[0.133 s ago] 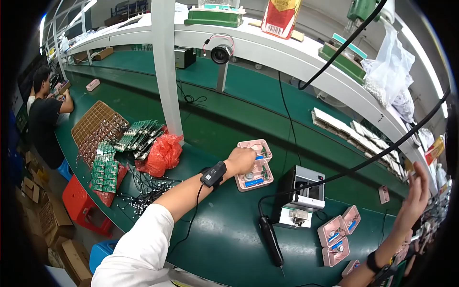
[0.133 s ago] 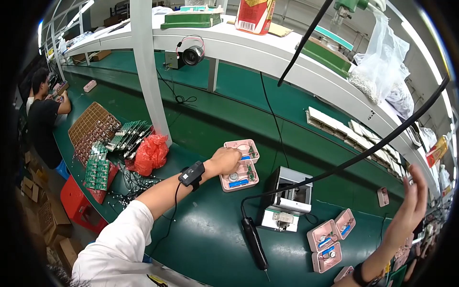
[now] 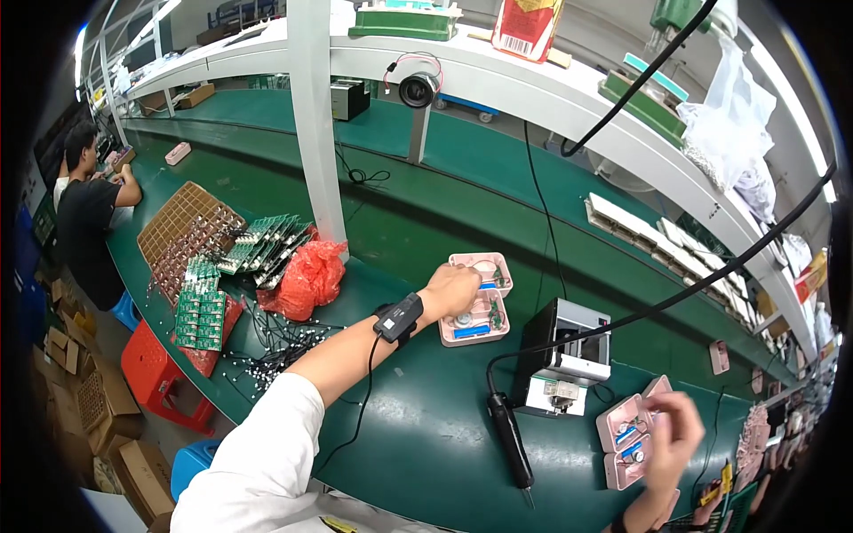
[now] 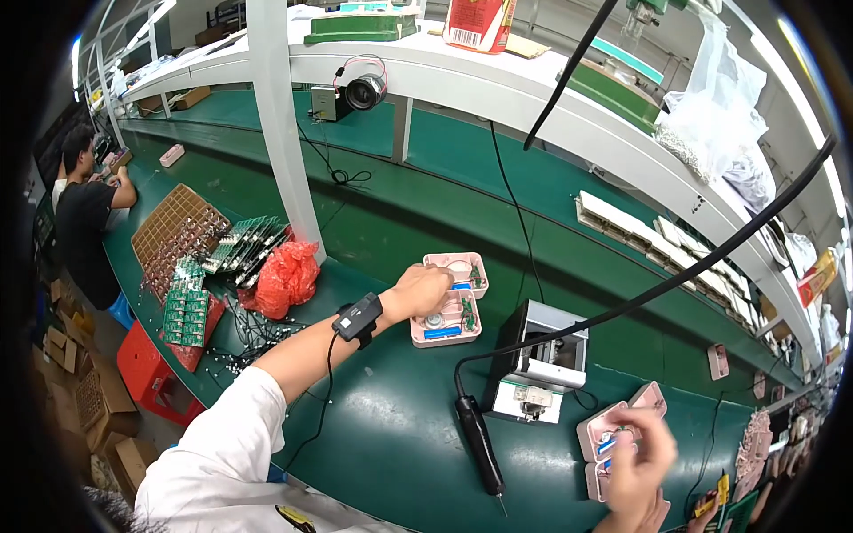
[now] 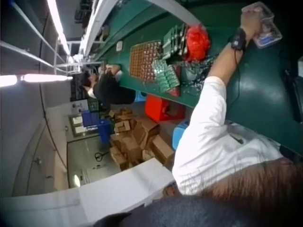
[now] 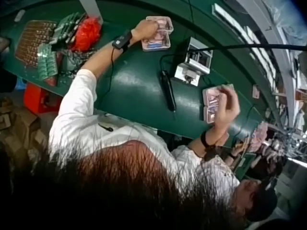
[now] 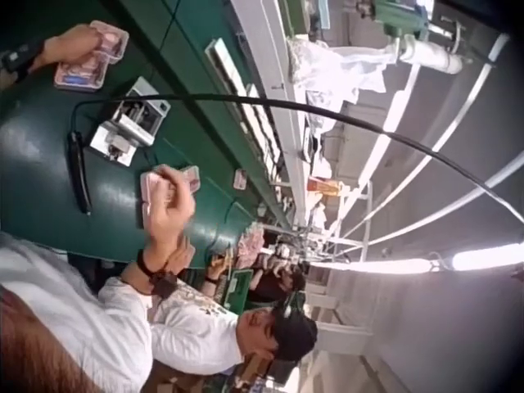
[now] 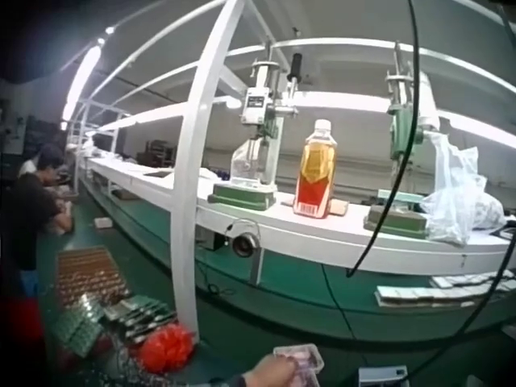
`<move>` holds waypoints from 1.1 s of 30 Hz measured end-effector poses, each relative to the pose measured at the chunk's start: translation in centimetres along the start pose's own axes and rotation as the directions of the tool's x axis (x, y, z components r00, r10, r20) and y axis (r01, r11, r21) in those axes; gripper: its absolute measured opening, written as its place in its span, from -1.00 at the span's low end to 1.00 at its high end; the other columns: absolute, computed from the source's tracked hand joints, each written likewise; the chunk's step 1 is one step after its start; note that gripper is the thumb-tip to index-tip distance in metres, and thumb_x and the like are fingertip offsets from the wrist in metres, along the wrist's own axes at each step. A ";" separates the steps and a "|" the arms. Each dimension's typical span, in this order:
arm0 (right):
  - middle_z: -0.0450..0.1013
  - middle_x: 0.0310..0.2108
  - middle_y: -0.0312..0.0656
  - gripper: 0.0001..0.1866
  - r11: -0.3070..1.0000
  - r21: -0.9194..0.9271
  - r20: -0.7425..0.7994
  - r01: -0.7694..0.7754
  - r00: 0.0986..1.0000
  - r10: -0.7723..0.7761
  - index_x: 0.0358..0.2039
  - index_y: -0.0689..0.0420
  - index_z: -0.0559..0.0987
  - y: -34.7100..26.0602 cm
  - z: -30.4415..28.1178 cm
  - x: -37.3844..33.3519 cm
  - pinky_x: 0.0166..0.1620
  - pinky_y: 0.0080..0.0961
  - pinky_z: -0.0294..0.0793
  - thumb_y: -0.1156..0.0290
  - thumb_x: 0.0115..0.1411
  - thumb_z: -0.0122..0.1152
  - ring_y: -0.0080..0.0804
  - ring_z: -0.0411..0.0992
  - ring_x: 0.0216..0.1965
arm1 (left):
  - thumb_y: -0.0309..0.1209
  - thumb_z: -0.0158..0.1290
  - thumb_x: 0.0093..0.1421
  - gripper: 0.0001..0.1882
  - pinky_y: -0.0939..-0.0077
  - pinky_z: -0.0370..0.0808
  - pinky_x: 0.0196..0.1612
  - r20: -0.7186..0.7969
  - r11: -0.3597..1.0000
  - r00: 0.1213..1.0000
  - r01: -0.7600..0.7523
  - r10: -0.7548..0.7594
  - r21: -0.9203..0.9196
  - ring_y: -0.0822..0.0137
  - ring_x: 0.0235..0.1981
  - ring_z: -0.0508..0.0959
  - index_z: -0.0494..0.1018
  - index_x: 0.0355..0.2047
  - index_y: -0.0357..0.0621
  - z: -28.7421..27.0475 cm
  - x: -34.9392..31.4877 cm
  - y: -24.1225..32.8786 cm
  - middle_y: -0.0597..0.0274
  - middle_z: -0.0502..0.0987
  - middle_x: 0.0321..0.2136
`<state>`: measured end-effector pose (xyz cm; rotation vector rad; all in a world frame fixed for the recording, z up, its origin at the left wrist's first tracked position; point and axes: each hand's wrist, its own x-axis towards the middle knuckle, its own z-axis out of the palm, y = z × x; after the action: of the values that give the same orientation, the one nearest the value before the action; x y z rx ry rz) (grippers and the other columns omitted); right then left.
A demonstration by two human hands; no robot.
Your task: The person picks up a pink plastic case, uses a power screwdriver on the internal components, and sets it aside. They then pick up a green circuit board and insert several black wires into the connectors by hand.
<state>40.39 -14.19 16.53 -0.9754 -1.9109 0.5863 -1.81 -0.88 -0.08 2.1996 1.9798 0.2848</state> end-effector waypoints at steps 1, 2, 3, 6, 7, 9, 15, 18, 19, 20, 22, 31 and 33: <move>0.65 -0.29 -0.07 -0.76 0.986 -0.078 0.114 -0.145 0.982 0.154 -0.11 0.33 0.66 0.3 2.3 -1.8 -0.08 -0.44 0.57 0.54 0.21 0.29 -0.33 0.64 -0.21 | -0.37 0.24 0.18 -0.79 0.03 0.59 0.02 -0.043 1.000 0.999 -0.018 0.018 0.006 -0.04 -0.04 0.70 0.65 -0.24 -0.24 0.3 -0.5 0.0 -0.07 0.71 -0.18; 0.66 -0.28 -0.08 -0.75 0.977 -0.115 0.230 -0.181 0.952 0.204 -0.10 0.28 0.67 1.9 3.9 -3.8 -0.11 -0.46 0.58 0.55 0.20 0.33 -0.31 0.66 -0.25 | -0.37 0.25 0.18 -0.80 0.02 0.59 0.02 -0.087 0.999 0.995 -0.045 0.046 0.012 -0.05 -0.04 0.69 0.65 -0.25 -0.22 0.6 -1.0 0.3 -0.05 0.71 -0.19; 0.65 -0.27 -0.07 -0.70 0.951 -0.214 0.292 -0.224 0.914 0.281 -0.08 0.25 0.66 3.0 6.0 -5.3 -0.10 -0.36 0.62 0.43 0.20 0.43 -0.20 0.65 -0.24 | -0.36 0.25 0.17 -0.80 0.00 0.58 0.03 -0.126 0.997 0.989 -0.072 0.075 0.027 -0.05 -0.04 0.69 0.65 -0.25 -0.21 0.9 -1.5 0.1 -0.04 0.70 -0.19; 0.64 -0.22 0.02 -0.58 0.883 -0.462 0.316 -0.085 0.915 0.253 -0.03 0.28 0.63 4.8 11.4 -10.0 -0.10 -0.25 0.61 0.33 0.17 0.51 -0.04 0.63 -0.21 | -0.33 0.28 0.17 -0.80 0.03 0.56 0.02 -0.083 0.992 0.989 -0.116 0.120 0.050 -0.03 -0.04 0.67 0.64 -0.28 -0.18 0.9 -3.8 1.5 0.03 0.69 -0.22; 0.62 -0.23 0.03 -0.53 0.877 -0.476 0.284 -0.072 0.931 0.230 -0.01 0.28 0.61 5.1 13.1 -11.4 -0.10 -0.19 0.60 0.30 0.15 0.52 0.02 0.62 -0.21 | -0.31 0.29 0.17 -0.80 0.05 0.55 0.01 -0.067 0.989 0.988 -0.133 0.138 0.066 -0.01 -0.04 0.67 0.63 -0.29 -0.17 0.6 -4.8 1.8 0.06 0.68 -0.23; 0.61 -0.23 0.05 -0.49 0.873 -0.483 0.258 -0.070 0.941 0.219 0.01 0.28 0.60 6.1 14.8 -12.9 -0.11 -0.13 0.60 0.28 0.13 0.54 0.07 0.60 -0.21 | -0.34 0.28 0.15 -0.83 0.07 0.54 -0.01 -0.102 0.985 0.981 -0.161 0.166 0.064 0.02 -0.07 0.67 0.63 -0.32 -0.17 0.3 -7.7 2.3 0.08 0.68 -0.24; 0.55 -0.28 -0.15 -0.48 0.940 -0.148 0.309 -0.306 0.889 0.338 0.05 0.28 0.50 6.2 12.4 -13.8 -0.21 -0.29 0.58 0.24 0.24 0.49 -0.22 0.58 -0.28 | -0.30 0.30 0.14 -0.83 0.15 0.49 -0.07 -0.091 0.976 0.974 -0.212 0.208 -0.044 0.14 -0.09 0.63 0.61 -0.38 -0.12 -0.6 -16.9 4.0 0.18 0.65 -0.27; 0.47 -0.31 -0.28 -0.45 0.804 0.411 0.200 -0.429 0.903 0.380 0.12 0.25 0.41 4.8 9.6 -11.9 -0.29 -0.50 0.51 0.19 0.33 0.44 -0.44 0.48 -0.37 | -0.28 0.30 0.16 -0.82 0.17 0.47 -0.04 -0.055 0.963 0.971 -0.238 0.233 -0.125 0.15 -0.09 0.62 0.62 -0.36 -0.11 -0.5 -19.9 5.3 0.21 0.63 -0.27; 0.45 -0.33 -0.27 -0.43 0.784 0.520 0.102 -0.338 0.936 0.336 0.14 0.22 0.38 4.3 8.8 -11.0 -0.31 -0.51 0.50 0.14 0.35 0.41 -0.45 0.45 -0.40 | -0.26 0.31 0.17 -0.81 0.18 0.46 -0.03 -0.036 0.952 0.967 -0.256 0.253 -0.167 0.16 -0.08 0.61 0.62 -0.34 -0.10 -0.1 -20.9 5.7 0.22 0.63 -0.26; 0.42 -0.34 -0.26 -0.42 0.757 0.614 -0.012 -0.224 0.956 0.292 0.15 0.18 0.35 3.9 8.0 -9.8 -0.34 -0.53 0.49 0.10 0.37 0.39 -0.45 0.43 -0.43 | -0.26 0.31 0.17 -0.81 0.18 0.46 -0.03 -0.042 0.950 0.965 -0.263 0.259 -0.171 0.16 -0.08 0.61 0.62 -0.34 -0.10 0.4 -21.7 5.8 0.22 0.63 -0.26; 0.36 -0.41 -0.28 -0.47 0.663 0.748 -0.112 -0.037 0.977 0.181 0.02 0.16 0.32 3.0 6.2 -7.1 -0.39 -0.56 0.45 0.02 0.39 0.33 -0.48 0.36 -0.50 | -0.24 0.34 0.17 -0.79 0.21 0.45 -0.08 -0.165 0.895 0.929 -0.365 0.331 -0.256 0.17 -0.13 0.60 0.62 -0.32 -0.06 1.9 -23.2 5.5 0.25 0.60 -0.31; 0.31 -0.57 -0.24 -0.48 0.719 0.641 -0.243 0.267 0.960 -0.139 -0.18 0.13 0.33 4.7 7.6 -0.2 -0.50 -0.56 0.40 0.00 0.32 0.40 -0.46 0.31 -0.64 | -0.21 0.34 0.21 -0.78 0.29 0.38 -0.07 -0.131 0.883 0.905 -0.424 0.405 -0.200 0.28 -0.21 0.58 0.65 -0.28 -0.05 2.7 -23.4 10.0 0.32 0.61 -0.32; 0.31 -0.58 -0.24 -0.49 0.730 0.628 -0.245 0.270 0.959 -0.143 -0.19 0.14 0.33 5.7 9.2 -0.1 -0.51 -0.55 0.40 0.04 0.30 0.42 -0.46 0.31 -0.64 | -0.19 0.34 0.21 -0.76 0.27 0.38 -0.05 -0.102 0.874 0.892 -0.453 0.441 -0.178 0.26 -0.19 0.57 0.65 -0.27 -0.06 3.4 -23.1 11.5 0.29 0.61 -0.28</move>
<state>34.71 -11.10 7.93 -0.3288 -1.4443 0.9192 7.78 -25.09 -1.16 2.5099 1.3637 0.5840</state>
